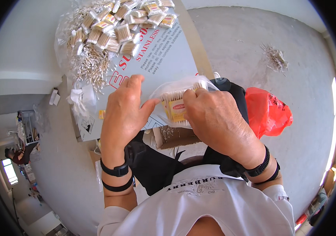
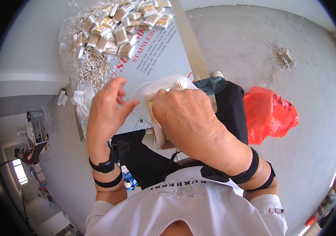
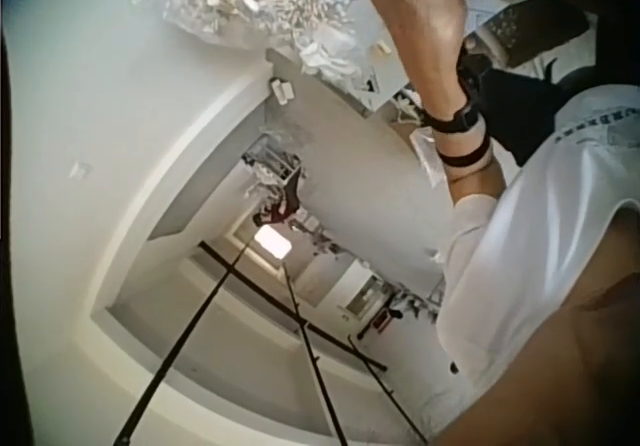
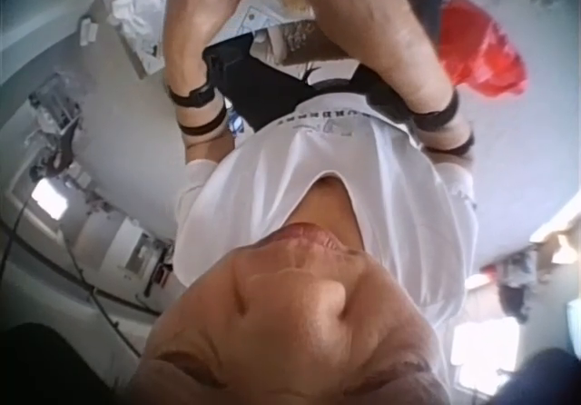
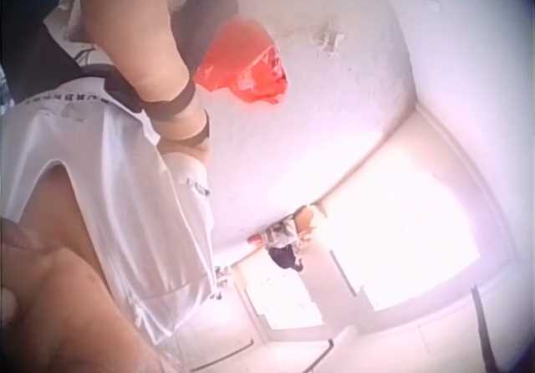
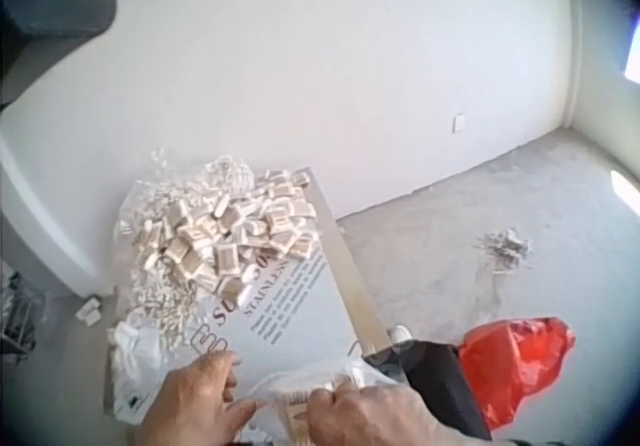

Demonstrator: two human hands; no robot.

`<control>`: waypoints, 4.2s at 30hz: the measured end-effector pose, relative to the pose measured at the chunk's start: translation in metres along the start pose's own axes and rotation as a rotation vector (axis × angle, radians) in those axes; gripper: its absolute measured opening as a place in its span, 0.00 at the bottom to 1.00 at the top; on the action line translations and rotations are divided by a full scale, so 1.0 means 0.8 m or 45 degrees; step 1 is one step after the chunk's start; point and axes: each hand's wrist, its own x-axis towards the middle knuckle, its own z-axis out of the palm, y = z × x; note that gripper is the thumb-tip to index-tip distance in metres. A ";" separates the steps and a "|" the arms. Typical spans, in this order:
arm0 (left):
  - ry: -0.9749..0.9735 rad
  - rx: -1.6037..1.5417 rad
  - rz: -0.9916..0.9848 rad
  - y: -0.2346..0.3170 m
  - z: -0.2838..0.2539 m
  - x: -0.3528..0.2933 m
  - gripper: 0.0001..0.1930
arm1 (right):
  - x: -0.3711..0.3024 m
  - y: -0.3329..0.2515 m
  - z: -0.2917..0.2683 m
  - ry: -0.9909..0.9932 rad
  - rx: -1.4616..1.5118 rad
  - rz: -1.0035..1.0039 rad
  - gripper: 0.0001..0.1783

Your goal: Packaging small containers of cotton swabs into a clear plastic bag at a workstation.

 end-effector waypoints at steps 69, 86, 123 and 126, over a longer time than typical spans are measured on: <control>0.317 0.166 0.006 -0.230 0.202 0.066 0.29 | -0.009 0.017 -0.027 0.541 0.301 -0.218 0.14; 0.319 -1.138 0.051 -0.052 -0.003 0.012 0.14 | -0.038 0.043 -0.027 0.200 0.354 0.527 0.17; -0.002 0.313 0.139 -0.246 0.185 0.057 0.25 | -0.008 0.056 0.025 0.368 1.151 0.592 0.16; -0.124 0.340 -0.074 -0.250 0.180 0.047 0.25 | -0.007 0.054 0.026 0.375 1.138 0.580 0.17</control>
